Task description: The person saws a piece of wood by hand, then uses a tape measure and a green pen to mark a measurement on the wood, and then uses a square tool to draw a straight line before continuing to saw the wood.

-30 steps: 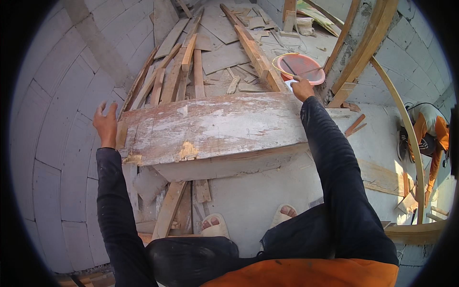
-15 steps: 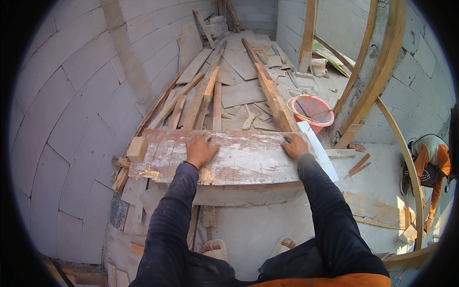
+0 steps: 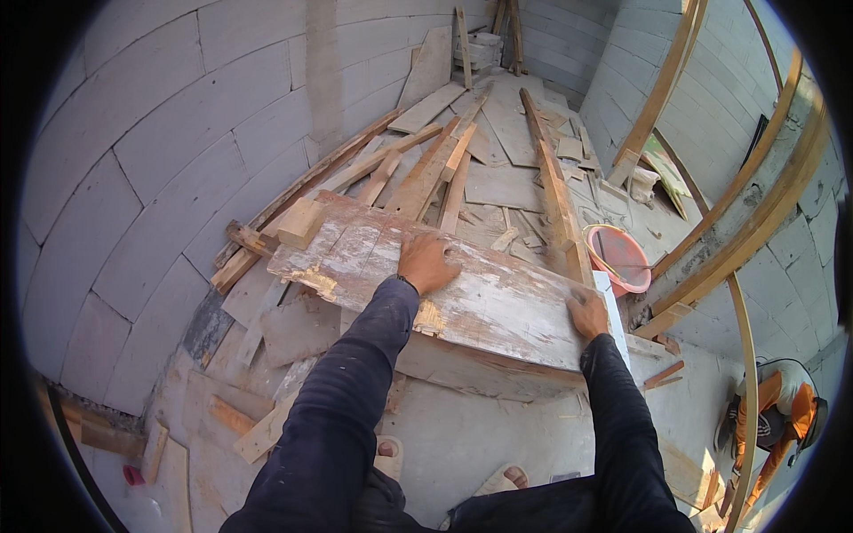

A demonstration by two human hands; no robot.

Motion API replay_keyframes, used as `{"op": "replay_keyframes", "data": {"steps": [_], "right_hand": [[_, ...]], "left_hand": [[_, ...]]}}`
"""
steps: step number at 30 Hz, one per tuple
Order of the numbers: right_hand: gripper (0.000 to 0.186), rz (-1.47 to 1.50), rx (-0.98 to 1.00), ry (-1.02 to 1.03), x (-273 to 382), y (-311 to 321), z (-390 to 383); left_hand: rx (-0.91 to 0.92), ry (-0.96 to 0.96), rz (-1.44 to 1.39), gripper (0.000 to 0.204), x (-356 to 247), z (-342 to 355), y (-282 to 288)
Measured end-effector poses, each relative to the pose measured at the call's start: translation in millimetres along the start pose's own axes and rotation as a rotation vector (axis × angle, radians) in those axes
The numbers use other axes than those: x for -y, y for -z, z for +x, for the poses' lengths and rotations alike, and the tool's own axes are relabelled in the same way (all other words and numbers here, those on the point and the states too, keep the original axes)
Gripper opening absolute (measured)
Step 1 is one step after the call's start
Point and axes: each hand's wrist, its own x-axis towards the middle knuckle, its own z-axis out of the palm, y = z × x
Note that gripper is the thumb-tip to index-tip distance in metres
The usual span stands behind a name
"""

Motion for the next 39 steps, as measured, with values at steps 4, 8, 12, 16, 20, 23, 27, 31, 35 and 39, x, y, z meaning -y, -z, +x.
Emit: {"op": "replay_keyframes", "data": {"steps": [4, 8, 12, 16, 20, 23, 27, 31, 35, 39], "right_hand": [[0.049, -0.028, -0.04, -0.001, -2, 0, 2], [0.051, -0.036, -0.134, -0.018, -1, -6, 3], [0.053, -0.07, -0.172, -0.063, 6, -11, 4], [0.053, -0.15, -0.096, -0.065, 12, -10, 5], [0.053, -0.169, -0.083, -0.042, 10, -10, 7], [0.049, -0.191, -0.084, -0.042, 7, -12, 7], [0.047, -0.199, -0.096, -0.05, 7, -15, 6], [0.049, -0.183, -0.1, -0.032, 2, -16, 7], [0.051, -0.153, -0.113, -0.011, -2, -17, 7], [0.053, -0.166, -0.106, -0.026, 2, -17, 5]], "left_hand": [[0.015, -0.007, -0.042, 0.054, -3, 4, 1], [0.156, 0.017, -0.08, 0.053, -10, 8, 17], [0.21, 0.04, -0.075, 0.054, -13, 12, 23], [0.18, 0.027, -0.033, 0.054, -9, 12, 19], [0.163, 0.018, -0.034, 0.054, -5, 12, 14], [0.205, 0.028, -0.024, 0.056, -8, 13, 16], [0.199, 0.037, -0.009, 0.059, -9, 12, 17], [0.203, 0.031, -0.004, 0.061, -9, 12, 16], [0.217, 0.025, -0.013, 0.062, -9, 11, 16], [0.187, 0.019, 0.0, 0.062, -8, 9, 13]]}}
